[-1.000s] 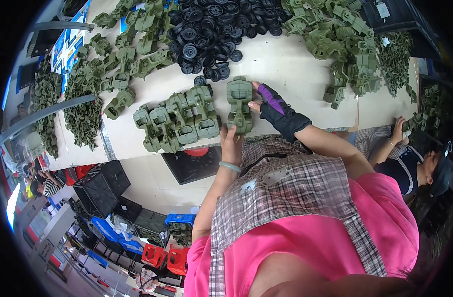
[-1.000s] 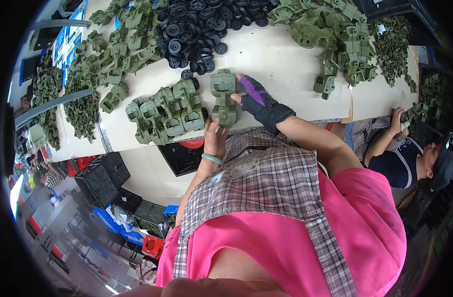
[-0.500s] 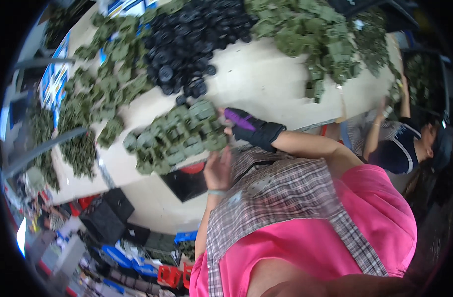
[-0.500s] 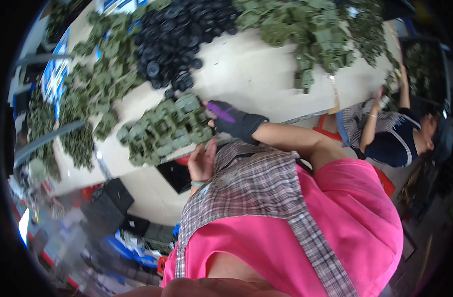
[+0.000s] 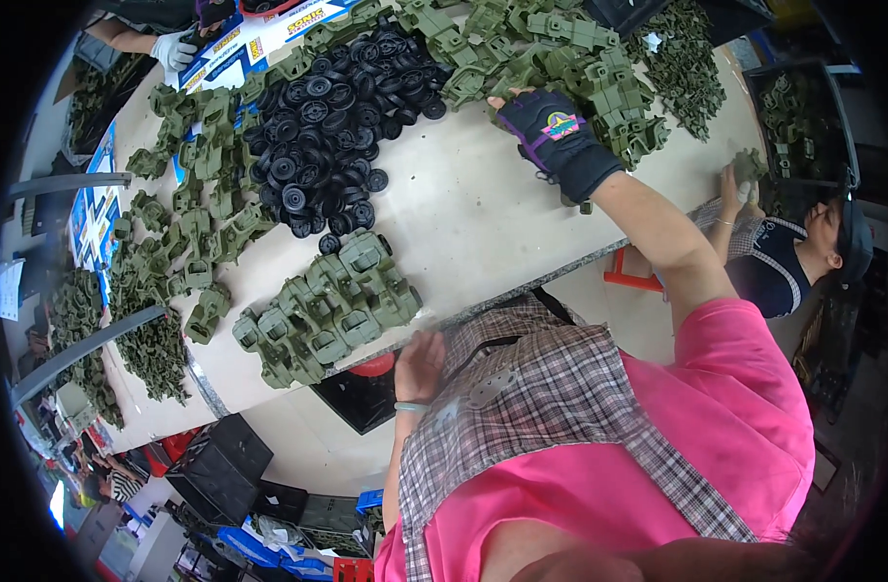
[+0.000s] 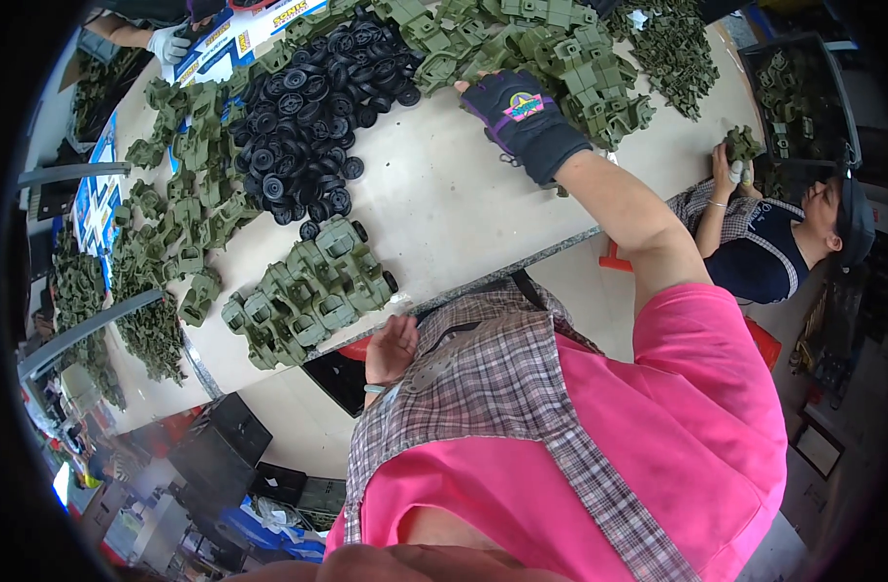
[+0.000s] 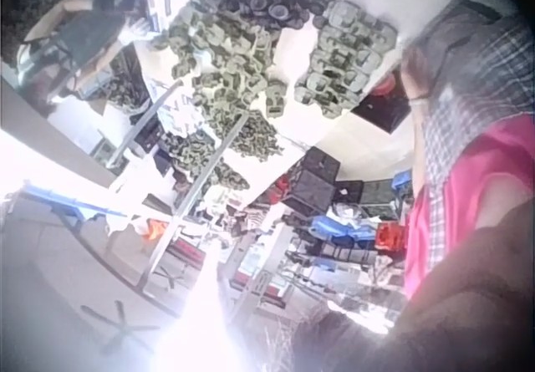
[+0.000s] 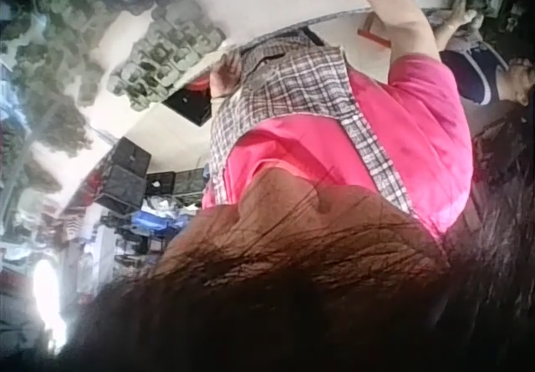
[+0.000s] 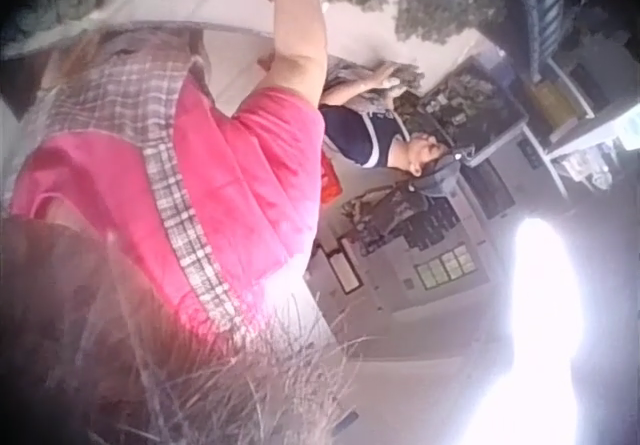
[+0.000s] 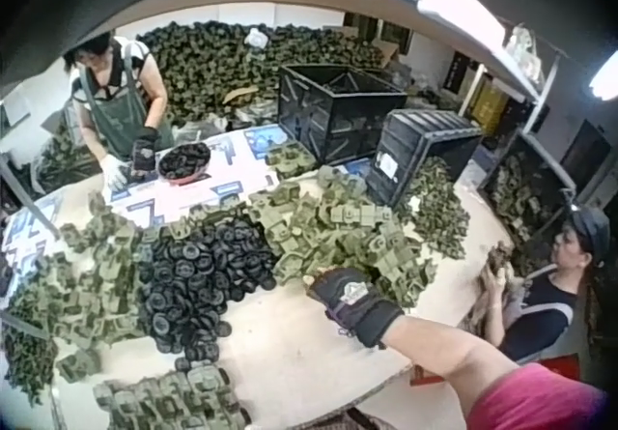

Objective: The person organizes toy vehicle bodies on cardboard, walks to another work table, and assembles toy vehicles by attaching wheels onto the vehicle bodies by hand.

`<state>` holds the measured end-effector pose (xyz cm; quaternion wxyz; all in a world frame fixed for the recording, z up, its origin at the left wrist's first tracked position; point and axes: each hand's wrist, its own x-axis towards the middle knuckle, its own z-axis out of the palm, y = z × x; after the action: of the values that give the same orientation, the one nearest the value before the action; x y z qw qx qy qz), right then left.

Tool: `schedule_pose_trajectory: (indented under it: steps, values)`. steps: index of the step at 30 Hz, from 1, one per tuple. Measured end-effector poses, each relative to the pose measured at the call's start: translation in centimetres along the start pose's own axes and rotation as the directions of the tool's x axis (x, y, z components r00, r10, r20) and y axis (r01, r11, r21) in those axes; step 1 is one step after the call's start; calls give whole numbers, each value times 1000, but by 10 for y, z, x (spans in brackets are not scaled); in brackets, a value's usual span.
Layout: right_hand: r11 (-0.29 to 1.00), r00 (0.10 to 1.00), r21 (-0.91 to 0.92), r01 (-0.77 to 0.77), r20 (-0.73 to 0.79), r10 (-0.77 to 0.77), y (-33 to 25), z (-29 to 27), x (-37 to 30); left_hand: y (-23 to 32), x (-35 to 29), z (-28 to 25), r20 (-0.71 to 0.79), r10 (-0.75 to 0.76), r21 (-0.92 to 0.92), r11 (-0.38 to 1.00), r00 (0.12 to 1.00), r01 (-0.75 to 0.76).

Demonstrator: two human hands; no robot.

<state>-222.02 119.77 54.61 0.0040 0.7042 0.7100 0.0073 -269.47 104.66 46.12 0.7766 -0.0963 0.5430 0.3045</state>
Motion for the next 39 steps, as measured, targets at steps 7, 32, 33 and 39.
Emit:
schedule_pose_trajectory:
  steps: [7,32,33,39]
  values:
    - [931,931,200,304,-268,-247,-40,-66,-34,-1,-20,76,262,-152,640,767,953,-53]
    - [981,972,-7,196,-130,-195,-65,38,168,5,84,131,484,216,704,479,848,-524]
    - [976,964,-31,215,-151,-217,-65,39,168,4,89,130,469,209,706,496,858,-506]
    - [947,928,25,320,-212,-307,-75,31,154,-3,106,115,465,240,781,342,852,-523]
